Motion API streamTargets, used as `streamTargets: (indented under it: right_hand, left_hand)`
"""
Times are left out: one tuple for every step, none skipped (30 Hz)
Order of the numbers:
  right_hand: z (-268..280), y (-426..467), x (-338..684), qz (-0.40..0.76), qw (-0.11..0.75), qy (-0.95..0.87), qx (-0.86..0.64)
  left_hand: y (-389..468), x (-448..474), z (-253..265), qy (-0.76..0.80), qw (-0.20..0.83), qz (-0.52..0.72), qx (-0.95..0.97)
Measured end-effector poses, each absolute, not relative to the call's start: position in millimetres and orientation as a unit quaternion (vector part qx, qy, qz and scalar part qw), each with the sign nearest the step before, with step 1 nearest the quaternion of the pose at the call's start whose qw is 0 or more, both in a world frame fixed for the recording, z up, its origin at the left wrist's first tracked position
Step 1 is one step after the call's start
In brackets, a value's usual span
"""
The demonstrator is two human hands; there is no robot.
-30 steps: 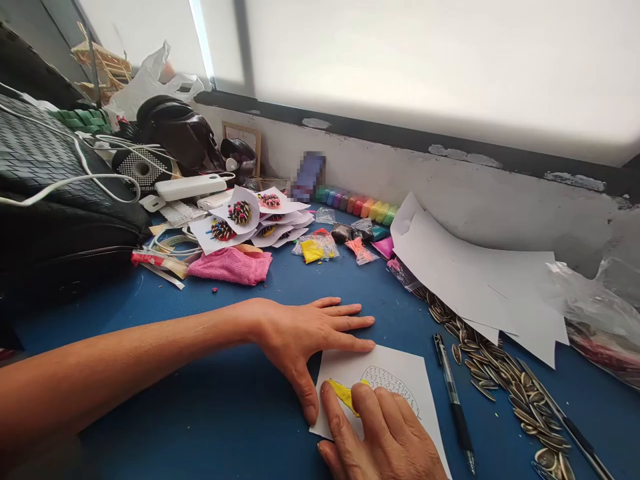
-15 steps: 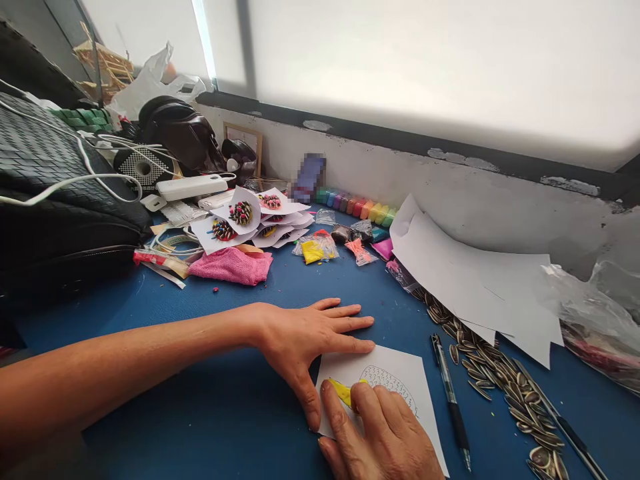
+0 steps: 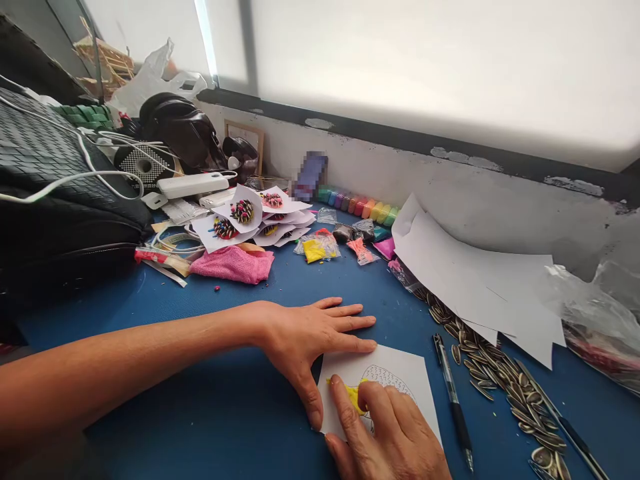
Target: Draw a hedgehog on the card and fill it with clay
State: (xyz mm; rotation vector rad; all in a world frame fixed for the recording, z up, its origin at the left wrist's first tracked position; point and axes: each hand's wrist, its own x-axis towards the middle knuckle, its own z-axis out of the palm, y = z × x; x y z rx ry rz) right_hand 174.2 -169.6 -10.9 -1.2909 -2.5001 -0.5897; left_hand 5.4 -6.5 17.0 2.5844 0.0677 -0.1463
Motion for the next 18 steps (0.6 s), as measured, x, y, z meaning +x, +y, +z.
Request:
streamTargets:
  right_hand:
    - [-11.5,-168.6,174.3,-0.200,0.129,-0.863,-0.445]
    - [-12.0,-167.5,174.2,-0.197,0.126,-0.864,-0.446]
    - [-12.5,-166.5,174.1,-0.194,0.123,-0.865,-0.447]
    - [-12.8,-165.7,173.9,-0.193,0.121,-0.865,-0.446]
    - [-12.8,-165.2,173.7,-0.193,0.118,-0.866,-0.445]
    - [-12.6,-164.9,173.4,-0.195,0.114,-0.868,-0.443]
    - [-12.2,-164.8,173.1,-0.200,0.112,-0.868,-0.441]
    - [-11.7,-165.0,172.8,-0.204,0.109,-0.869,-0.438]
    - [-11.1,-165.4,172.5,-0.210,0.108,-0.869,-0.435]
    - [-10.6,-165.8,172.3,-0.216,0.108,-0.868,-0.435]
    - [-10.2,-166.2,172.1,-0.221,0.107,-0.867,-0.434]
    - [-9.9,-166.5,172.0,-0.226,0.106,-0.866,-0.433]
    - [-9.8,-166.7,172.0,-0.228,0.104,-0.867,-0.430]
    - [-10.0,-166.7,172.0,-0.230,0.103,-0.867,-0.430]
    - [-10.4,-166.5,172.2,-0.232,0.103,-0.866,-0.431]
    - [-10.9,-166.3,172.3,-0.232,0.106,-0.865,-0.432]
    - [-11.5,-166.0,172.6,-0.232,0.111,-0.863,-0.434]
    - [-12.0,-165.8,172.9,-0.231,0.115,-0.861,-0.439]
  left_hand:
    - [-6.5,5.5,17.3,0.026,0.272,-0.056,0.960]
    - [-6.6,5.6,17.7,0.027,0.271,-0.057,0.960]
    - [-6.7,5.8,18.1,0.027,0.271,-0.058,0.960]
    - [-6.7,5.9,18.3,0.026,0.272,-0.057,0.960]
    - [-6.7,6.1,18.3,0.025,0.273,-0.057,0.960]
    - [-6.7,6.3,18.3,0.024,0.274,-0.056,0.960]
    - [-6.7,6.4,18.1,0.024,0.274,-0.056,0.960]
    - [-6.7,6.5,17.8,0.024,0.274,-0.056,0.960]
    - [-6.7,6.5,17.5,0.024,0.274,-0.057,0.960]
    - [-6.7,6.5,17.2,0.025,0.273,-0.057,0.960]
    - [-6.8,6.4,16.9,0.026,0.272,-0.058,0.960]
    - [-6.9,6.3,16.7,0.026,0.272,-0.057,0.960]
    - [-7.0,6.3,16.6,0.026,0.272,-0.057,0.960]
    - [-7.0,6.2,16.5,0.026,0.272,-0.056,0.960]
    - [-7.1,6.2,16.5,0.026,0.272,-0.057,0.960]
    - [-7.1,6.2,16.6,0.026,0.272,-0.057,0.960]
    - [-7.0,6.2,16.6,0.027,0.272,-0.058,0.960]
    - [-6.9,6.3,16.7,0.027,0.272,-0.060,0.960]
